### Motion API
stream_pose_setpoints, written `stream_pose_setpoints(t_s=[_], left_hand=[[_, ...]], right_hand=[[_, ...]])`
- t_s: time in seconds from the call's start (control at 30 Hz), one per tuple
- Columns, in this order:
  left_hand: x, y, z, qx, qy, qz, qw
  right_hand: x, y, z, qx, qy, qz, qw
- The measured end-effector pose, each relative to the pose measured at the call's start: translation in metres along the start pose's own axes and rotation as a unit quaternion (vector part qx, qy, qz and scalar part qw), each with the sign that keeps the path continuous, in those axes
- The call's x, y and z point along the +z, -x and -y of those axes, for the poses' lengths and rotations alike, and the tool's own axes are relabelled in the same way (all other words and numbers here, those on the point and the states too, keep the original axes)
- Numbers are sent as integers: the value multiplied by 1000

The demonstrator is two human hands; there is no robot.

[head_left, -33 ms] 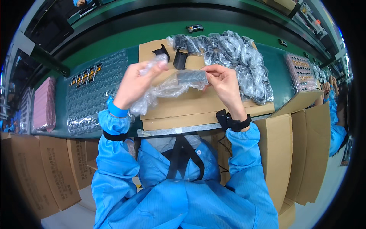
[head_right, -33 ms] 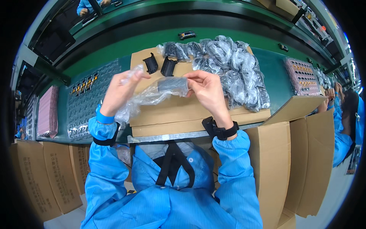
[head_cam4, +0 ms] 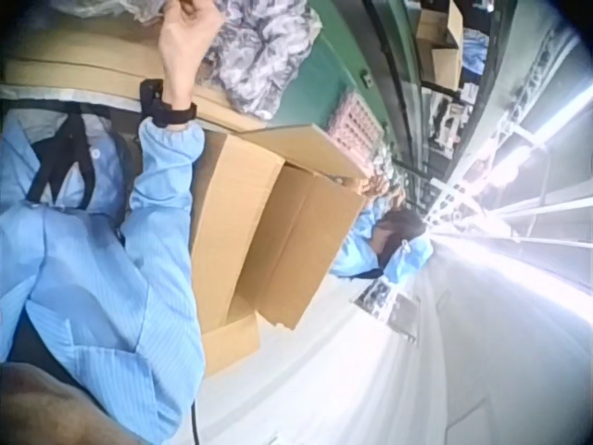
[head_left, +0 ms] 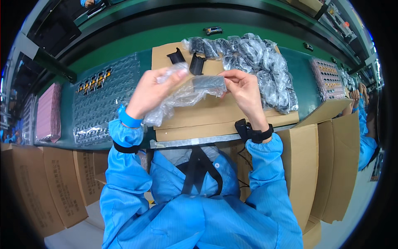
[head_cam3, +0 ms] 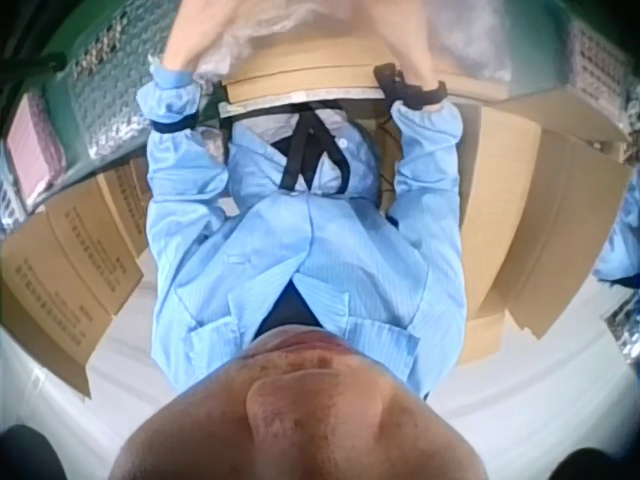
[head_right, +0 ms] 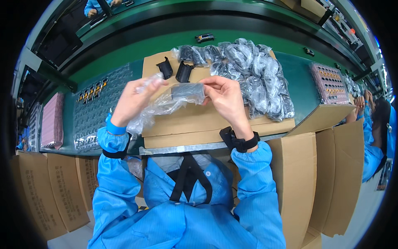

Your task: Manually assemble internal electronic parts into a small plastic housing component.

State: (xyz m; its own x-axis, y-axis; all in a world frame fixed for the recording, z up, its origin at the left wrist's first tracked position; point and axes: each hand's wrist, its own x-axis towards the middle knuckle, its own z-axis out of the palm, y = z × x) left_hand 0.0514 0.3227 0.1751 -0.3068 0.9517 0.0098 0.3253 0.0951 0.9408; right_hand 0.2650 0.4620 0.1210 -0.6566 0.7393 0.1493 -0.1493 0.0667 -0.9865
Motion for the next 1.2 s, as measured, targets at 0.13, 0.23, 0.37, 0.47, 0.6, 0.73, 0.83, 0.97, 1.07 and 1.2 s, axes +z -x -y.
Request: stream_pose_setpoints(t_s=[0.13, 0.23, 0.37, 0.47, 0.6, 0.73, 0.83, 0.97, 1.07, 1.2], left_hand=[[12, -3, -7, 12, 10, 106, 994], [20, 1, -14, 88, -16, 80, 993], [22, 5, -7, 158, -185, -24, 970], [20, 10, 10, 165, -322, -97, 927], [15, 11, 21, 187, -363, -94, 908], [2, 16, 13, 180, -203, -104, 957], [-7, 16, -8, 104, -301, -42, 947], [-22, 12, -26, 143, -245, -111, 952], [-20, 6, -20, 227, -64, -156, 959], [-23, 6, -15, 155, 6, -178, 972]], right_hand=[[12, 1, 15, -48, 58, 16, 997], [20, 1, 30, -50, 130, 20, 990], [33, -3, 27, -25, 101, 4, 995], [46, -1, 17, 8, 46, -5, 999], [52, 1, 9, 23, 32, -3, 999], [26, -11, 8, -93, 208, -33, 973], [-10, -26, 3, -192, 431, -118, 874], [-16, -40, -10, -202, 674, -136, 698], [-22, -46, -6, -198, 616, -137, 750], [-39, -47, 21, -58, 266, -192, 943]])
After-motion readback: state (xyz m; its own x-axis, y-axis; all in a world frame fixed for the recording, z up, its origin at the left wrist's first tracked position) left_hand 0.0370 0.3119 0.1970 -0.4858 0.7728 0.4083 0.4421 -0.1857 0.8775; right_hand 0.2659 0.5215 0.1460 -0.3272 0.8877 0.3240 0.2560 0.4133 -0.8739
